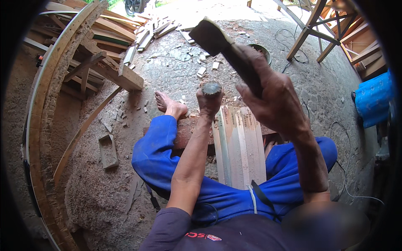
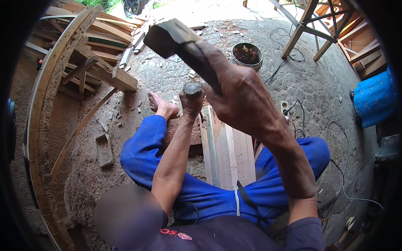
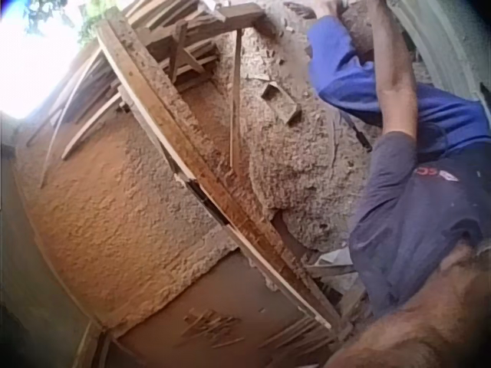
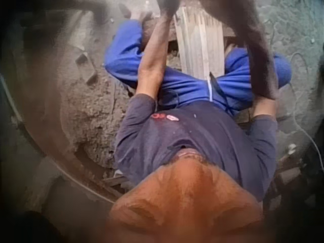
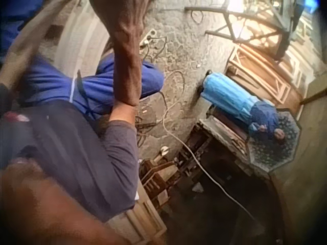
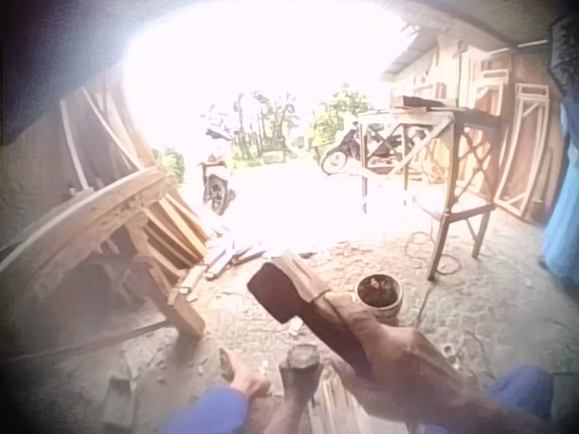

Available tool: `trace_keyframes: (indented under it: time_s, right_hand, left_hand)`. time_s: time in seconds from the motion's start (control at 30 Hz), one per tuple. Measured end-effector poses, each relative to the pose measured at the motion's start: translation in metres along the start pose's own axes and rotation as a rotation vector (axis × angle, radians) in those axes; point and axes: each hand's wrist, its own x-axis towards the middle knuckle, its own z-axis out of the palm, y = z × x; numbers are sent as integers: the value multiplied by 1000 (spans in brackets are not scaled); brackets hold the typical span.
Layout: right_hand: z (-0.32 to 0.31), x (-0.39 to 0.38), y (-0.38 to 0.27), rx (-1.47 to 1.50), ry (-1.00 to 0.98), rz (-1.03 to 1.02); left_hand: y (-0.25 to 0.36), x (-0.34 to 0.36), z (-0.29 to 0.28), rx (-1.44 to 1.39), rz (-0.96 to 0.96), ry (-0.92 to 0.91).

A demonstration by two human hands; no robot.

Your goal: The person sits on the floor and uses a chisel and mallet to carve a groove into a wooden plank. They repeatedly strike the chisel to remove wood chips and shape the plank.

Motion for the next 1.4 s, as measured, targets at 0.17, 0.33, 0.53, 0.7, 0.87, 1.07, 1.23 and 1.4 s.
trace_keyframes:
  time_s: [0.17,0.33,0.53,0.7,0.87,1.07,1.23,1.4]
  right_hand:
    - [-19,29,-26,-205,443,-77]
    - [45,-62,66,-424,-618,267]
    - [32,-76,54,-104,-357,214]
    - [42,28,56,-200,-344,142]
    - [47,18,108,-423,-711,288]
    - [45,-43,98,131,-424,633]
    - [48,-137,82,520,-279,1075]
    - [68,-166,99,647,-152,1246]
  left_hand:
    - [12,-10,1,171,93,51]
    - [33,-46,0,-151,-4,22]
    - [35,-48,-1,316,307,-18]
    - [-34,91,1,-173,-711,-17]
    - [1,39,32,38,147,179]
    - [-101,99,36,52,-578,30]
    - [-124,119,46,25,-987,-42]
    - [-166,102,19,-118,-1252,-442]
